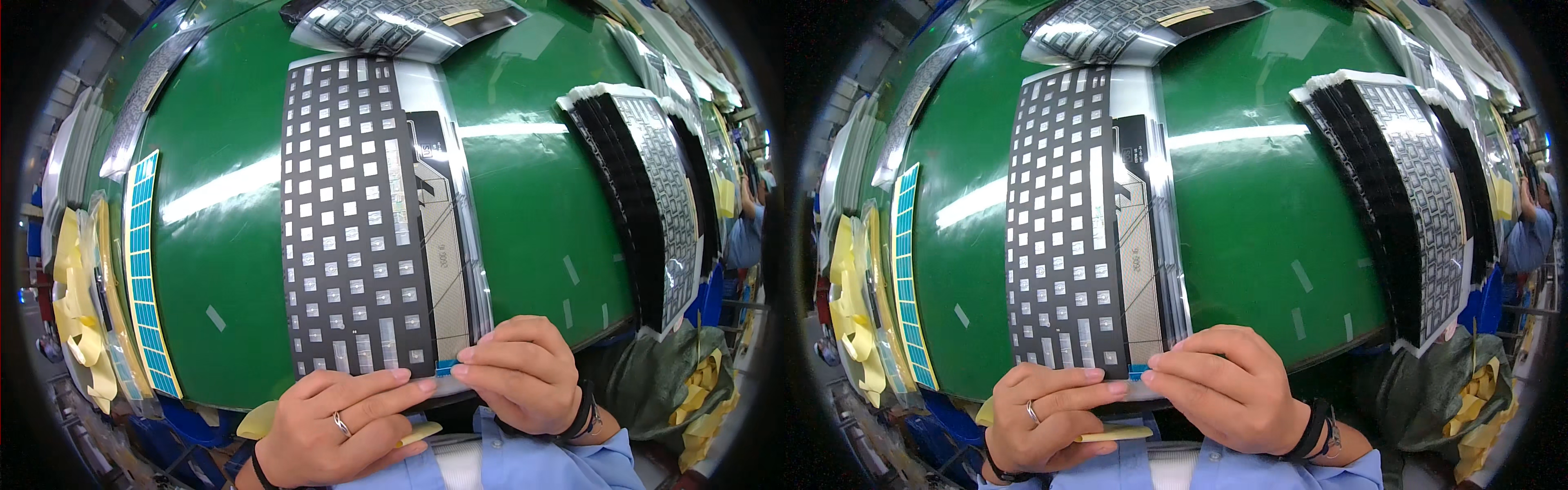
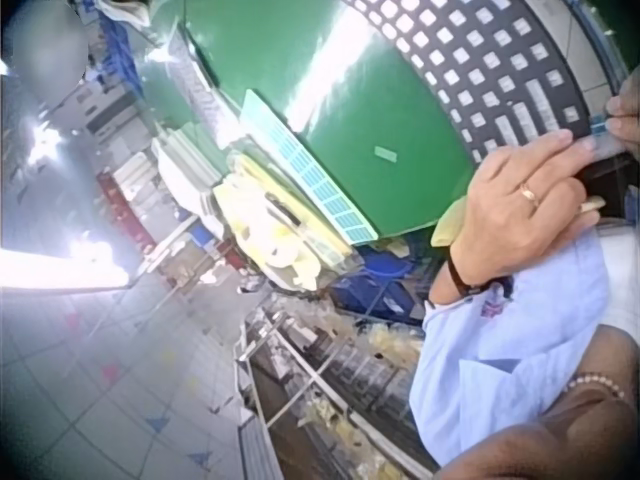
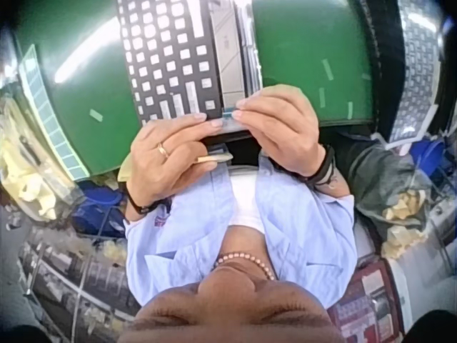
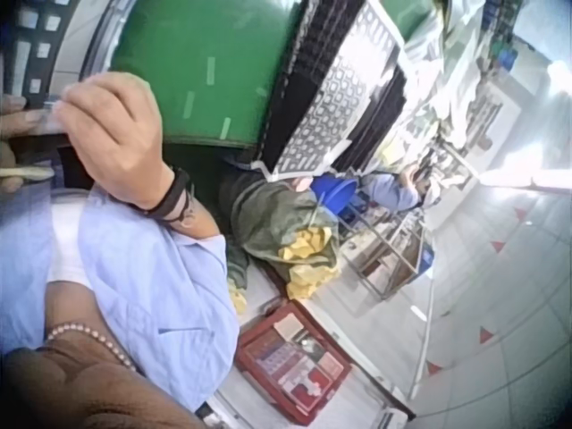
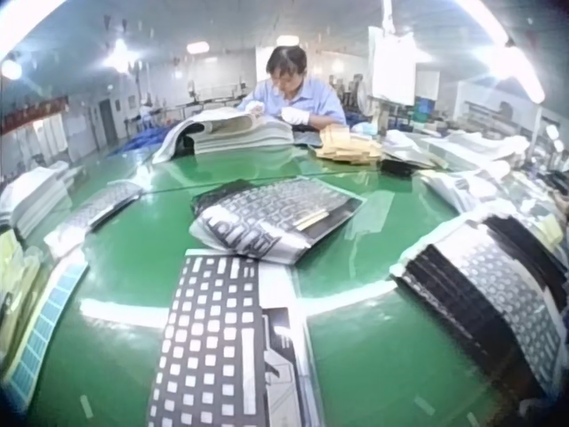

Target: Assembling components for computer keyboards on a factory production line.

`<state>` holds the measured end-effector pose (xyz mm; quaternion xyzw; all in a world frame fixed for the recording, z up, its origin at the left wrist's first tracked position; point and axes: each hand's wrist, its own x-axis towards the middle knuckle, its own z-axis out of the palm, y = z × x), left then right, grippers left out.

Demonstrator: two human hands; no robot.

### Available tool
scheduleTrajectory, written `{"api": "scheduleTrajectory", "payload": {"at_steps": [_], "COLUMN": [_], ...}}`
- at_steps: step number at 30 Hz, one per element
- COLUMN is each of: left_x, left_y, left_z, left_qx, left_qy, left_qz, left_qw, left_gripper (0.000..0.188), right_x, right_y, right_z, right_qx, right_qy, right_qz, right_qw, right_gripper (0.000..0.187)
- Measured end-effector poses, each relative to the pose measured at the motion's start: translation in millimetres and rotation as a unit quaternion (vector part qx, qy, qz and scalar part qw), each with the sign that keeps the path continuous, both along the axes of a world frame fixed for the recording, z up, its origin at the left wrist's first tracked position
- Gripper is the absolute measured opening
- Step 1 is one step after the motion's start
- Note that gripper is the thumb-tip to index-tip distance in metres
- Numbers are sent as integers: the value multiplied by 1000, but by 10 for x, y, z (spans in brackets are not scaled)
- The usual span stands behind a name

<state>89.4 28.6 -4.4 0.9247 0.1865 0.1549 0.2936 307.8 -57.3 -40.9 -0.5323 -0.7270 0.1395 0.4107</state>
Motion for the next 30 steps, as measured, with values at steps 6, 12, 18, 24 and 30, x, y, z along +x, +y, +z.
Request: {"api": "scheduleTrajectory", "payload": {"at_steps": [6,12,18,24,30], "left_x": [-21,-26,16,158,120], "left_y": [-13,-8,-27,-13,-16], "left_z": [-9,-11,34,115,61], "left_qx": [-1,-9,-3,71,44], "left_qy": [0,2,13,85,46], "left_qz": [1,0,7,-25,-13], "left_qw": [1000,1000,1000,994,998], "left_gripper": [27,27,27,31,30], "right_x": [-9,-17,-17,15,150], "right_y": [1,-4,-9,-67,-69], "right_z": [11,6,67,93,188], "right_qx": [-4,-4,-23,-98,-172], "right_qy": [-4,-13,-43,45,127], "right_qz": [1,-2,-4,-17,0], "right_qw": [1000,1000,999,994,977], "right_gripper": [26,26,30,56,50]}}
